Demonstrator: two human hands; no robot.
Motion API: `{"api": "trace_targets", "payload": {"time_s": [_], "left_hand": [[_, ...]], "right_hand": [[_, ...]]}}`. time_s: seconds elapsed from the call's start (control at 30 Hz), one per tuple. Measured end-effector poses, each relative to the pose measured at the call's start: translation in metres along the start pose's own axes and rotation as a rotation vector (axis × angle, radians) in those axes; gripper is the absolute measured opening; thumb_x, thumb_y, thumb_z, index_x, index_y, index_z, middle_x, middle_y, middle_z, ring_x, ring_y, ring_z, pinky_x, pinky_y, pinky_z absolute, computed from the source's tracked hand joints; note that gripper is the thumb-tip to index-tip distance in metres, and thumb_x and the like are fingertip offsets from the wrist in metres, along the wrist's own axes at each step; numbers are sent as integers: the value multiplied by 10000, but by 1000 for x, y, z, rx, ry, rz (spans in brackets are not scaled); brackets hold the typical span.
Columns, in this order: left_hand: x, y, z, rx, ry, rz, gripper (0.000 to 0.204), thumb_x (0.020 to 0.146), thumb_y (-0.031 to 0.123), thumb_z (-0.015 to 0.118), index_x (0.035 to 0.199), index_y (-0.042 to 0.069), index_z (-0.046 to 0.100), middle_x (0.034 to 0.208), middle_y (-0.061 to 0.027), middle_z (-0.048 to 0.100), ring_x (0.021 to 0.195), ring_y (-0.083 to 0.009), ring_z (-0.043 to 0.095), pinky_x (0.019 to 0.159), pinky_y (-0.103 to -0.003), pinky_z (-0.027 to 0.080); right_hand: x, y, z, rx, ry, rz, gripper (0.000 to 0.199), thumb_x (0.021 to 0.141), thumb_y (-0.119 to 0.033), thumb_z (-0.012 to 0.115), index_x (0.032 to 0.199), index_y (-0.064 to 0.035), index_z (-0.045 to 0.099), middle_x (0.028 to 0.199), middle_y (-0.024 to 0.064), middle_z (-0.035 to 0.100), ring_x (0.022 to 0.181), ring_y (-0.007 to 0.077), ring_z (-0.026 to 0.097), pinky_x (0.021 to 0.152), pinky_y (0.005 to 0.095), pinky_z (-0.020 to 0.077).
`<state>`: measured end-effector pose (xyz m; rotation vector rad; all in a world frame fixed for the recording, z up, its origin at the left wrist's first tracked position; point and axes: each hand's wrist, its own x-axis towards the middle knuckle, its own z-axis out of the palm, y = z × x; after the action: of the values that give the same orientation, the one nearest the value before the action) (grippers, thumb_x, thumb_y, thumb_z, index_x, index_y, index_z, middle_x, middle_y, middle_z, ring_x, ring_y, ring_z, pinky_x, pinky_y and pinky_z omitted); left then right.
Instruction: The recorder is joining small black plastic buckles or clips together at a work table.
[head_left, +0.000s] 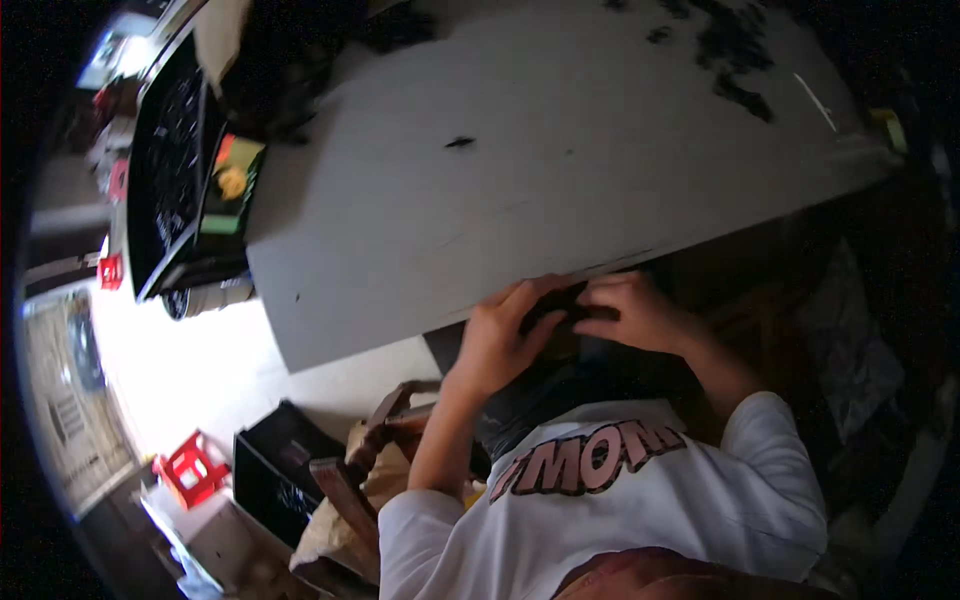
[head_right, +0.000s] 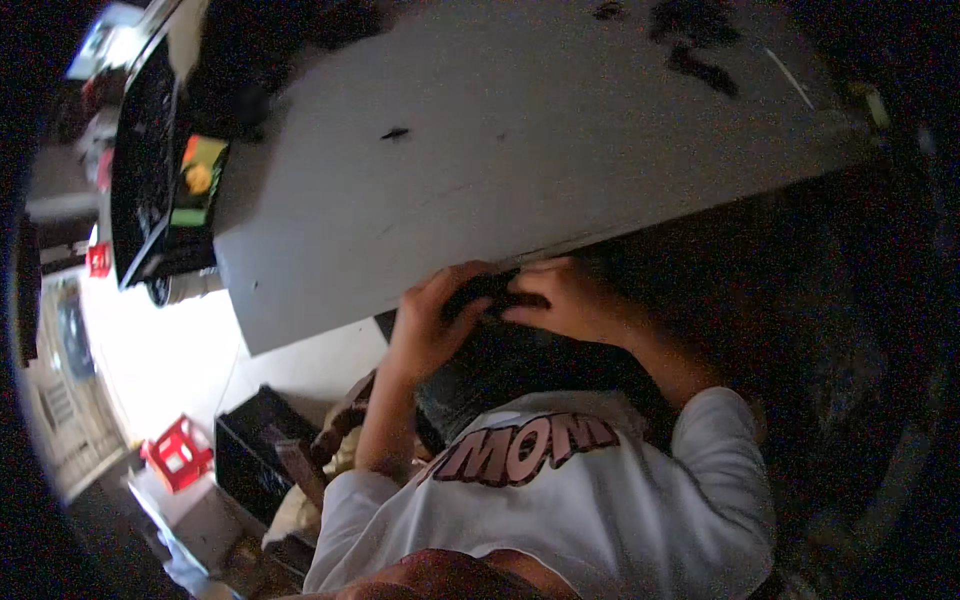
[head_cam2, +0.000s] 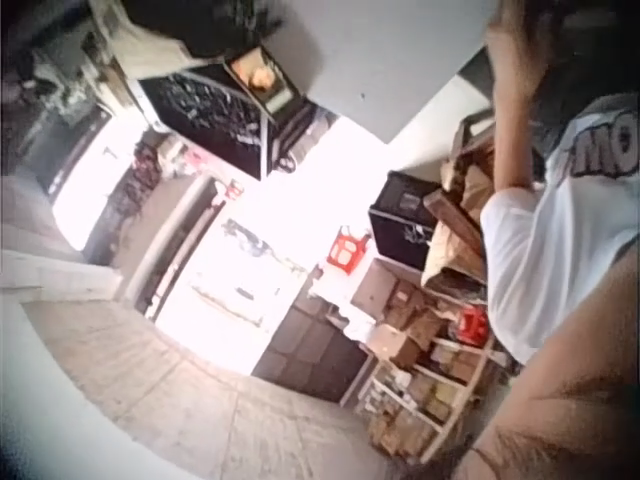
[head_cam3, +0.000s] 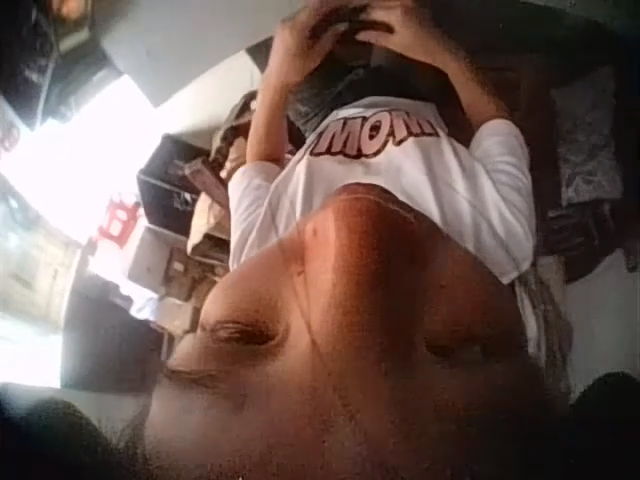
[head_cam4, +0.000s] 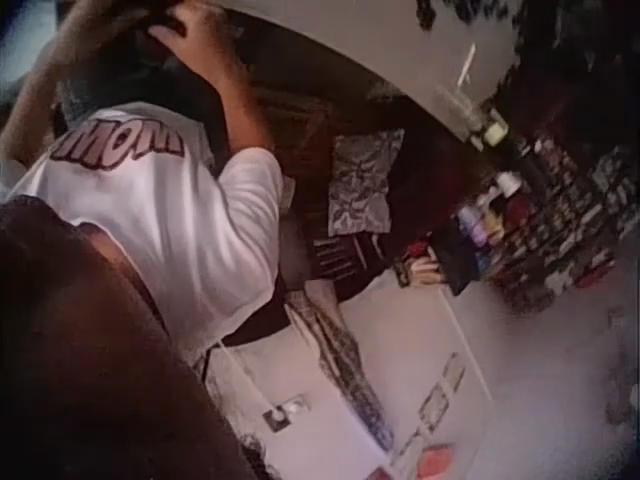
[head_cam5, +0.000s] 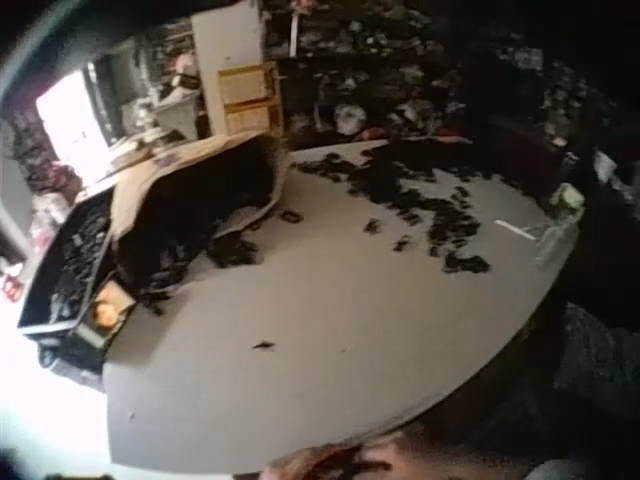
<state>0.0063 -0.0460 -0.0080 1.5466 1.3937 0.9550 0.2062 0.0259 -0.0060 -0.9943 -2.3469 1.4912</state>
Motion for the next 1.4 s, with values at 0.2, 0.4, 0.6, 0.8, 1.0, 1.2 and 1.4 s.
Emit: {"api": "trace_targets", "payload": {"time_s": [0.2,0.4,0.6,0.8,1.0,1.2,1.4], "left_hand": [[67,-3,-57,550,127,247,390,766,61,653,1147,98,578,1266,-142,500,1159,-337,487,941,-421,426],[191,-91,-140,738,394,347,414,872,263,596,1258,139,509,1358,-194,402,1247,-385,380,997,-468,349],[261,-114,-152,1021,596,-6,616,829,576,536,1321,211,469,1421,-173,341,1320,-400,253,1031,-559,257],[295,-132,-161,1104,495,11,610,820,600,524,1317,251,478,1410,-116,379,1313,-416,262,1018,-571,273],[293,-105,-137,1035,516,200,499,842,482,549,1262,214,534,1280,-157,495,1209,-427,384,989,-533,325],[291,-106,-140,967,471,257,497,809,366,607,1267,189,526,1282,-166,482,1193,-422,387,1012,-511,294],[279,-94,-137,969,442,93,506,786,351,628,1256,190,534,1290,-179,463,1214,-418,362,1020,-515,274]], "right_hand": [[2,24,-82,-49,353,47,290,818,-190,670,1059,-33,625,1031,104,629,942,201,610,820,342,483],[30,160,-211,-622,1121,34,469,890,-409,572,1234,-91,543,1298,147,476,1216,317,438,987,453,372],[64,232,-283,-804,1247,383,670,864,-638,418,1402,-243,355,1416,166,343,1327,381,265,1058,518,245],[114,272,-325,-972,937,350,600,864,-703,268,1394,-425,297,1474,120,257,1337,413,229,1055,568,215],[166,194,-336,-1280,991,15,577,876,-658,351,1390,-398,328,1481,72,257,1331,397,252,1059,591,193],[298,71,-328,-796,683,167,581,922,-522,407,1420,-234,323,1502,135,179,1376,376,125,1078,577,119],[439,84,-352,-625,670,221,723,840,-635,459,1423,-232,318,1512,139,143,1382,369,112,1083,582,82]]}}
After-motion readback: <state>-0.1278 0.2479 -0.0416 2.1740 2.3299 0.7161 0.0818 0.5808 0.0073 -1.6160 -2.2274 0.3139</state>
